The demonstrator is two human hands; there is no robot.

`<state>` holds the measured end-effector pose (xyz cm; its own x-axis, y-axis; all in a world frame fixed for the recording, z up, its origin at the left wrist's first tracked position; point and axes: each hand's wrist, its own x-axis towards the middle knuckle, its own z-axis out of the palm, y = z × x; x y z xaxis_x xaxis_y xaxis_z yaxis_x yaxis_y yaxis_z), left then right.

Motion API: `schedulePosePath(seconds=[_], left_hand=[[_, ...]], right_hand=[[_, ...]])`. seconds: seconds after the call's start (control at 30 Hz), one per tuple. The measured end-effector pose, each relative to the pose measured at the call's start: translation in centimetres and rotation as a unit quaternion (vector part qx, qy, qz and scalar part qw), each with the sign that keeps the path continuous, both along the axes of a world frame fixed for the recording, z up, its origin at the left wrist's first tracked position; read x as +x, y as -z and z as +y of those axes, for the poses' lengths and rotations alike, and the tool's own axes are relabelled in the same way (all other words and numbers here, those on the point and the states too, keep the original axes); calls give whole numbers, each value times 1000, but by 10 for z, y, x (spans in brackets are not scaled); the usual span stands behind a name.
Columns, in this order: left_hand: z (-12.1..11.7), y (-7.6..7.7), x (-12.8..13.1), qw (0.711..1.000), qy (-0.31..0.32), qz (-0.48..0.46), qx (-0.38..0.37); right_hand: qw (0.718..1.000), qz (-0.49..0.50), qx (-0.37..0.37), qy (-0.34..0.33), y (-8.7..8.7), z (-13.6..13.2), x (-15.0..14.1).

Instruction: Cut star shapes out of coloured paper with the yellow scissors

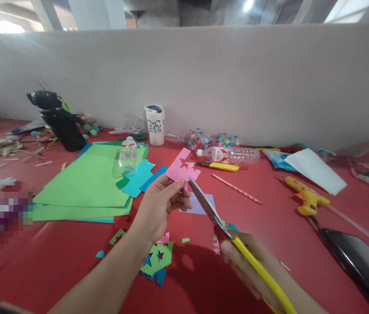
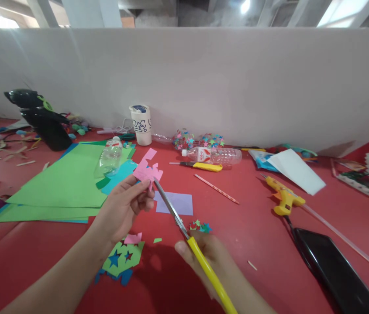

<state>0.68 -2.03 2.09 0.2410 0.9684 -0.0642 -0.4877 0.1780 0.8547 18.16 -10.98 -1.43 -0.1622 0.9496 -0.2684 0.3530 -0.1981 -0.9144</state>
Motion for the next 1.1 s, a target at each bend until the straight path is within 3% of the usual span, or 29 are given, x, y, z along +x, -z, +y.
schedulePosePath(seconds=[0.37, 0.73, 1.1], left_hand=[[2, -2, -3, 998, -23, 45, 30], [4, -4, -6, 984, -59, 148, 76], [4, -3, -6, 986, -56, 139, 69]], right_hand=[[999, -15, -6, 28, -5, -3, -1], [999, -24, -28, 11, -2, 1, 2], [999, -28, -29, -1, -3, 3, 3]])
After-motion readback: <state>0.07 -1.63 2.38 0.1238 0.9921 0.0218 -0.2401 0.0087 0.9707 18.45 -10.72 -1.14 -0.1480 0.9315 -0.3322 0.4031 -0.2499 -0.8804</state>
